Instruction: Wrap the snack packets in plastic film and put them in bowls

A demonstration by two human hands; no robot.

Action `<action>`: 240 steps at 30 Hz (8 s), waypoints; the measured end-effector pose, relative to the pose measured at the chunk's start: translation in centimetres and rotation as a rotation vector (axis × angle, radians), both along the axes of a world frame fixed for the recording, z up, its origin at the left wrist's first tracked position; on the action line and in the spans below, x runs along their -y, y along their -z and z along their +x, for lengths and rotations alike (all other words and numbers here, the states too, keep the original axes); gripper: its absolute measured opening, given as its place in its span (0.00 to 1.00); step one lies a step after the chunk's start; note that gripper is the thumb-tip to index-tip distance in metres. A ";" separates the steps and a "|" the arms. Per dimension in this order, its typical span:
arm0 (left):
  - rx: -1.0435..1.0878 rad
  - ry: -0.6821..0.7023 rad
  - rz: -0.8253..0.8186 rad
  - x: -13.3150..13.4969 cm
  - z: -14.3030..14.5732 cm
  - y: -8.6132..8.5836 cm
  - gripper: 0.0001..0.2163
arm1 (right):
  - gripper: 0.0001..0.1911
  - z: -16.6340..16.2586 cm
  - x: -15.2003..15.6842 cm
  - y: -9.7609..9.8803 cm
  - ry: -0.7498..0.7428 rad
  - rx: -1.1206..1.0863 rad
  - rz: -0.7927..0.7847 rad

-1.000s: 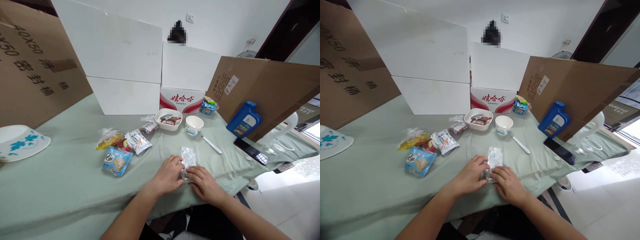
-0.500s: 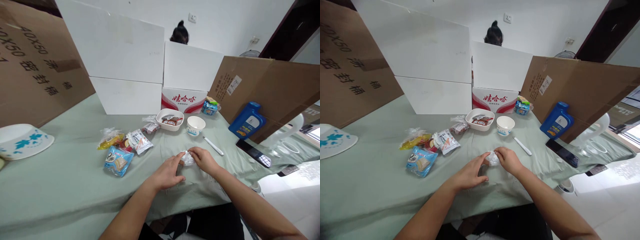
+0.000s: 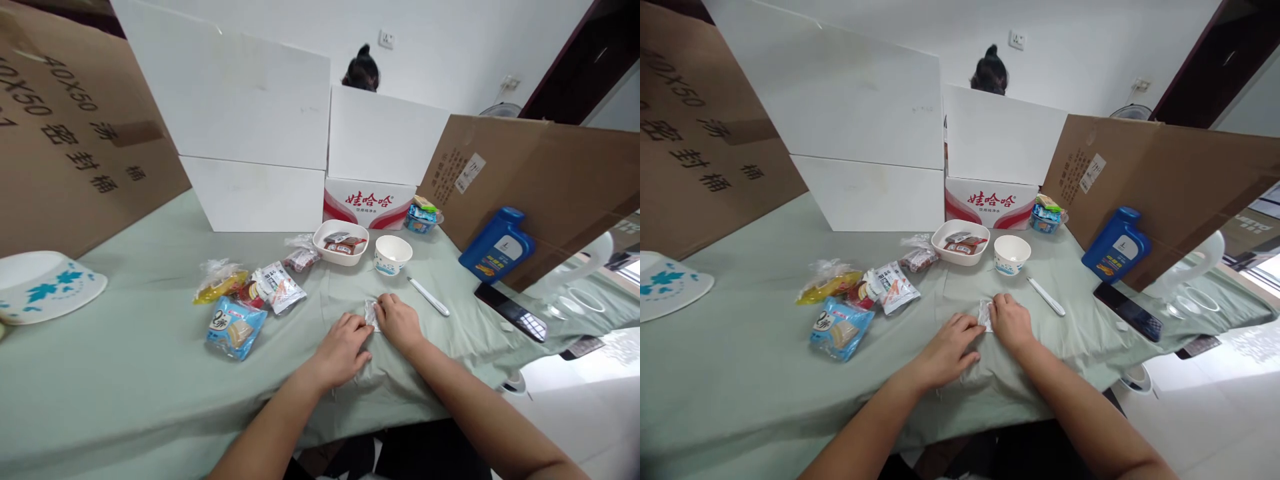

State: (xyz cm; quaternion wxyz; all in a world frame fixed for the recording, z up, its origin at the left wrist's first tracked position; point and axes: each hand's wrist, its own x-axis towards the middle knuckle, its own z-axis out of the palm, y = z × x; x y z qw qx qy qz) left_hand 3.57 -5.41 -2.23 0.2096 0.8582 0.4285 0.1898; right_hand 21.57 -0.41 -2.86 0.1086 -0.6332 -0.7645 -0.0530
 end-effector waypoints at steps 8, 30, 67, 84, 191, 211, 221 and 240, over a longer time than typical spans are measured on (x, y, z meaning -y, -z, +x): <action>-0.024 -0.041 0.026 0.3 0.1 0.0 0.17 | 0.14 1.2 1.9 -0.2 -0.496 -0.222 0.217; 0.013 -0.033 0.054 0.0 0.0 0.6 0.11 | 0.24 1.1 -15.2 -9.0 -0.096 -0.129 0.057; 0.083 -0.202 0.244 -0.3 1.2 0.1 0.17 | 0.10 7.9 0.4 -1.0 -0.308 -0.249 0.375; 0.270 -0.397 0.233 -1.6 0.5 2.2 0.37 | 0.17 5.1 2.7 -3.2 -0.556 -0.074 0.246; -0.268 -0.244 -0.048 0.1 -3.4 -3.6 0.35 | 0.21 -0.2 -4.0 -4.6 -0.534 -0.305 -0.192; -0.225 -0.234 -0.099 0.1 -3.9 -3.4 0.35 | 0.29 -8.7 -13.0 -5.2 -0.463 -0.095 0.056; -0.265 -0.214 -0.093 -0.5 -4.0 -3.1 0.32 | 0.14 6.6 -4.1 -3.0 -0.274 -0.241 0.235; -0.336 -0.257 -0.122 -0.9 -3.6 -3.0 0.34 | 0.43 34.1 -3.0 -4.1 0.513 -0.266 -0.338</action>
